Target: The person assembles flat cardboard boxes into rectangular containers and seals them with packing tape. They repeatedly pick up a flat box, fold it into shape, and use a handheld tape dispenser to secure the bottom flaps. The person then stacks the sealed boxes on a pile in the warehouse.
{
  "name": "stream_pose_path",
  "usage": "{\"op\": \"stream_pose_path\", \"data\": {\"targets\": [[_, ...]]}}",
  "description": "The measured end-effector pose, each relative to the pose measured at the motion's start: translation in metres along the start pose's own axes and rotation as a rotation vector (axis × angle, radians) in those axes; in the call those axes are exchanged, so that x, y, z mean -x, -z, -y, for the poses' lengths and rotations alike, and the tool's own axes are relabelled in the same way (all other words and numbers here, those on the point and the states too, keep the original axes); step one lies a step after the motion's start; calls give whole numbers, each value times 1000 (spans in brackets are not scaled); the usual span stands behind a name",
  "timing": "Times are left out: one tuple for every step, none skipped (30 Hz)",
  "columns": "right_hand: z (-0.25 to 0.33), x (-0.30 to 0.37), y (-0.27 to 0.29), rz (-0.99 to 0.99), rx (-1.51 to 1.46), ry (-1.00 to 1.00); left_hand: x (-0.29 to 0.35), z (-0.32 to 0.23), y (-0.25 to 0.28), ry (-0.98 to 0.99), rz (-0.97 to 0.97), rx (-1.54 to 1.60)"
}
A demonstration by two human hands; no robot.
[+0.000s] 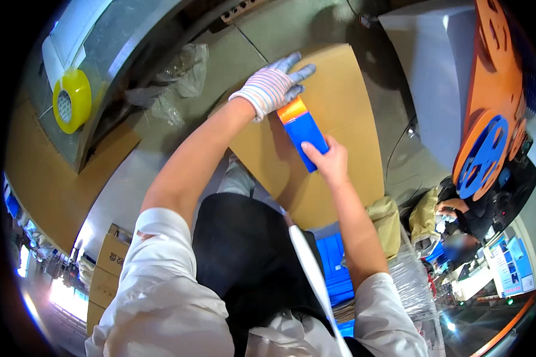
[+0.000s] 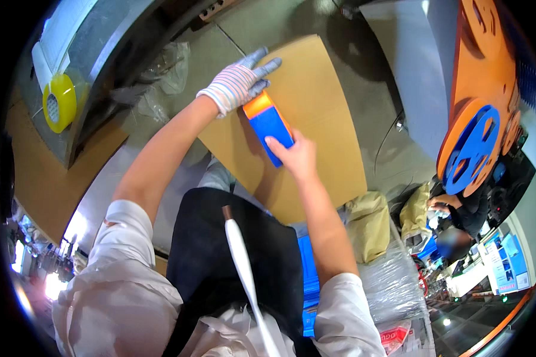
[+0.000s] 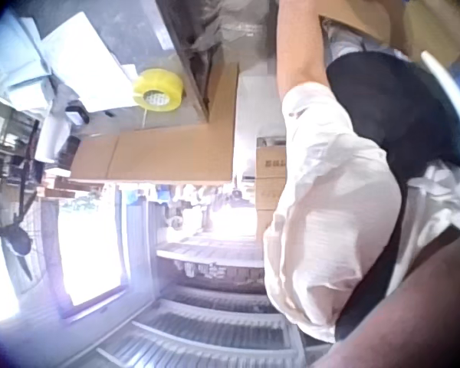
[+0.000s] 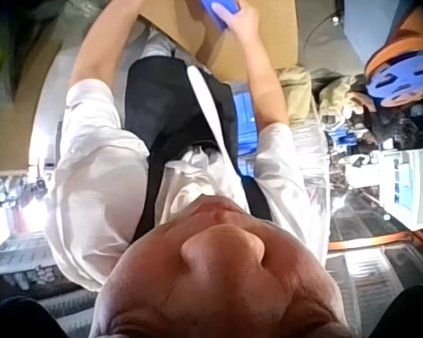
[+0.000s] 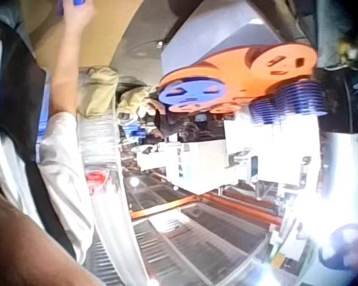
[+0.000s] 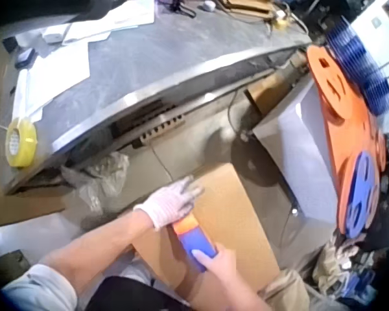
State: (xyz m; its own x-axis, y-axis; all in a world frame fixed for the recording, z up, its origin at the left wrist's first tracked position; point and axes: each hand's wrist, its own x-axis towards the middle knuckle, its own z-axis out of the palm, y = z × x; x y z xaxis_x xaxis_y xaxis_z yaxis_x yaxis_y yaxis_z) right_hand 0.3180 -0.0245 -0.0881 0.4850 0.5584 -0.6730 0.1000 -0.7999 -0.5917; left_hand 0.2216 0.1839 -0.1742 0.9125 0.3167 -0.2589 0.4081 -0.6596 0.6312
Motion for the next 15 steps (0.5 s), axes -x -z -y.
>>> {"op": "stream_pose_path", "data": {"targets": [[1, -1, 1, 3, -14, -12, -2, -15, 6, -3, 6, -226], [5, -3, 2, 10, -27, -13, -2, -13, 5, -44, -55, -337], [10, -9, 3, 33, 19, -11, -3, -8, 1, -61, -95, -405], [16, -10, 5, 60, 64, -11, 0, -5, -3, -78, -132, -472], [21, -7, 7, 74, 90, -24, -1, -6, -6, -77, -139, -526], [24, -7, 11, 79, 110, -31, -6, -10, -6, -85, -153, -587], [24, -5, 15, 92, 129, -27, -4, -20, -2, -30, -100, -671], [19, 1, 21, 84, 128, -12, -2, -24, -4, -135, -205, -800], [14, 9, 23, 82, 126, -1, 1, -28, -9, -63, -162, -843], [5, 18, 27, 79, 124, 10, 3, -36, -19, 8, -120, -886], [-16, 32, 38, 144, 112, -44, 9, -53, -39, -50, -49, -867], [-46, 51, 46, 124, 73, -56, 17, -84, -57, -105, 24, -845], [-80, 74, 52, 112, 37, -73, 29, -109, -83, -134, 16, -725], [-109, 98, 67, 129, 94, -119, 39, -139, -107, -151, 39, -658], [-143, 124, 82, 115, 69, -137, 46, -173, -127, -157, 61, -614]]}}
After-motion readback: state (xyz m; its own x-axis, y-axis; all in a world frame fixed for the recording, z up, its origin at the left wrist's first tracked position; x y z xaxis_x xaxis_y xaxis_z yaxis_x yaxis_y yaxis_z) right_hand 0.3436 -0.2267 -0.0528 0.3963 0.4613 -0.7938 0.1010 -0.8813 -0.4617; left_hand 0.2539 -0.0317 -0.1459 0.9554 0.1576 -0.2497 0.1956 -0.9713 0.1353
